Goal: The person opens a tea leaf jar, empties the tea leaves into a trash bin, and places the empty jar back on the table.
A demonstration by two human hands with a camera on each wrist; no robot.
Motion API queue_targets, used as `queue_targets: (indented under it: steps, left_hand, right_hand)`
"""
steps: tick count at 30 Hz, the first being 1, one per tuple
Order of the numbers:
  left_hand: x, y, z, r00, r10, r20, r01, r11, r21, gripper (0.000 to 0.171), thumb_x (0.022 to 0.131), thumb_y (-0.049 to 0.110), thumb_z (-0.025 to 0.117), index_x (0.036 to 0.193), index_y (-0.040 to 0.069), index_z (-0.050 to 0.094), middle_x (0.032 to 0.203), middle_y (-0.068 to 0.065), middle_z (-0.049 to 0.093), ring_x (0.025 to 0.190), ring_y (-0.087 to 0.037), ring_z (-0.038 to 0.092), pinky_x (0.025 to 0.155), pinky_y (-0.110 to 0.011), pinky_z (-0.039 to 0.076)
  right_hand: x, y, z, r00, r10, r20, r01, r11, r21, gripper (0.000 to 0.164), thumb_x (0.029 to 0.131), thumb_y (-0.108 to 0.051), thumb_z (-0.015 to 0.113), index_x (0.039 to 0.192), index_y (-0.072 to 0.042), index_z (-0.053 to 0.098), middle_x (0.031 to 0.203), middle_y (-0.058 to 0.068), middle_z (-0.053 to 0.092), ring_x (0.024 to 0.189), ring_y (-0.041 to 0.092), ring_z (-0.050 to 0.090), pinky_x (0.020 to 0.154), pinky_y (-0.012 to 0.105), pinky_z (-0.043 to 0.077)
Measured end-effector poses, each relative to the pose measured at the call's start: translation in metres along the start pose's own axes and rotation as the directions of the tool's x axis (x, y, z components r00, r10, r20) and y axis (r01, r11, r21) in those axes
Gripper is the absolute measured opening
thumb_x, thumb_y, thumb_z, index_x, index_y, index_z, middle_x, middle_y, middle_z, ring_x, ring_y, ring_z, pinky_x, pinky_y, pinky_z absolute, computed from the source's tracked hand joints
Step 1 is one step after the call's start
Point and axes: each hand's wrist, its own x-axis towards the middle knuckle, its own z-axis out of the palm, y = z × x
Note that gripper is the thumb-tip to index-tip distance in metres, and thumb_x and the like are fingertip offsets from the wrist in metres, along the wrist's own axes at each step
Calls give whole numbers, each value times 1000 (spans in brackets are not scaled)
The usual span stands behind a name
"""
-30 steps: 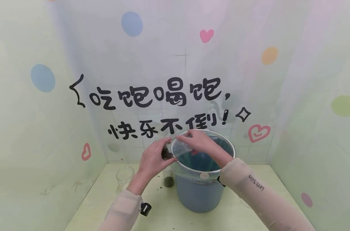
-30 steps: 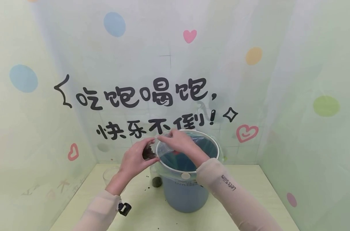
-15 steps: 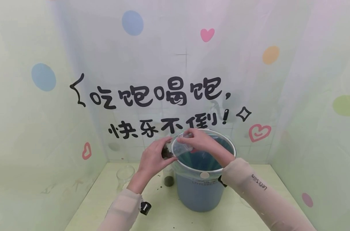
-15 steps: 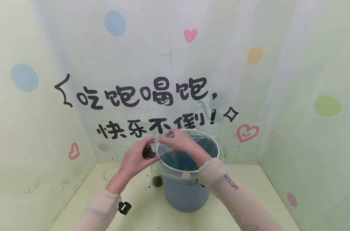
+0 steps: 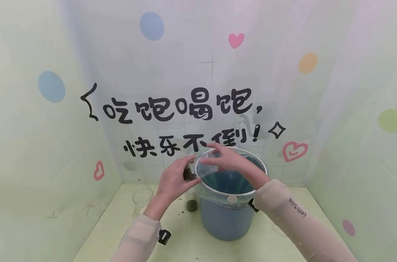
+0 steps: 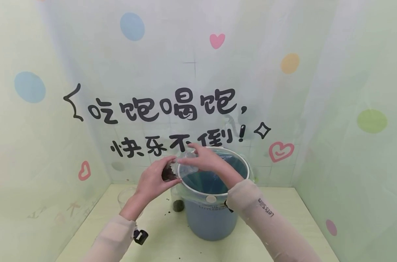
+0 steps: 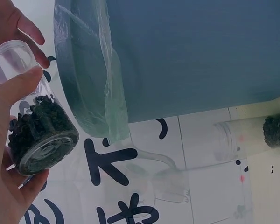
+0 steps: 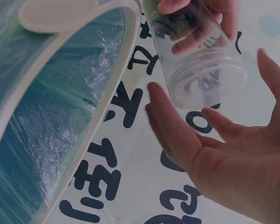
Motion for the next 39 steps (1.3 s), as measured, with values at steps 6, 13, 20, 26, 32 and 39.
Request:
queue_targets:
  steps: [6,13,20,26,32,39]
  left_hand:
    - [-1,1,0,1000,10,-12,-10,1000,2,79,71,42,89,138,19,54,126,-4,68,115,-25,65,90,-45,58]
    - [-1,2,0,999,27,-22,-27,1000,9,80,70,43,89,137,18,55,125,-4,68,115,-25,65,90,-44,58]
    - [-2,1,1,1000,23,-19,-23,1000,-1,79,70,43,89,137,19,55,126,-4,68,116,-25,65,92,-44,57]
    - [-5,-3,0,1000,-19,5,19,1000,-3,80,71,46,87,139,20,54,128,-3,68,117,-25,64,92,-45,57]
    - [-6,-5,-1,999,-41,17,41,999,12,79,72,46,87,139,20,54,128,-3,68,115,-26,65,90,-46,58]
    - [-6,-7,0,999,-38,18,37,999,20,78,73,47,86,139,20,54,128,-3,68,115,-26,65,90,-46,58]
  right_hand:
    - [1,-1,3,998,69,2,-69,998,3,69,99,-50,52,148,-3,40,143,24,51,118,39,62,77,45,62]
    - [3,5,5,997,79,27,-80,996,37,52,99,-44,57,127,0,56,118,19,63,92,31,70,72,43,63]
    - [2,5,3,998,67,-6,-66,997,49,62,95,-36,65,140,2,44,134,24,55,109,33,65,77,42,63]
    - [2,9,0,1000,-2,-18,2,1000,25,60,90,-29,72,137,-2,47,135,23,56,95,26,70,80,41,62]
    - [1,14,-5,1000,-20,-19,21,999,38,61,89,-24,74,138,-1,47,135,24,56,94,26,70,83,45,61]
    - [1,19,-8,1000,-10,-16,11,1000,23,62,89,-26,74,139,-2,47,137,24,55,91,25,72,82,43,61]
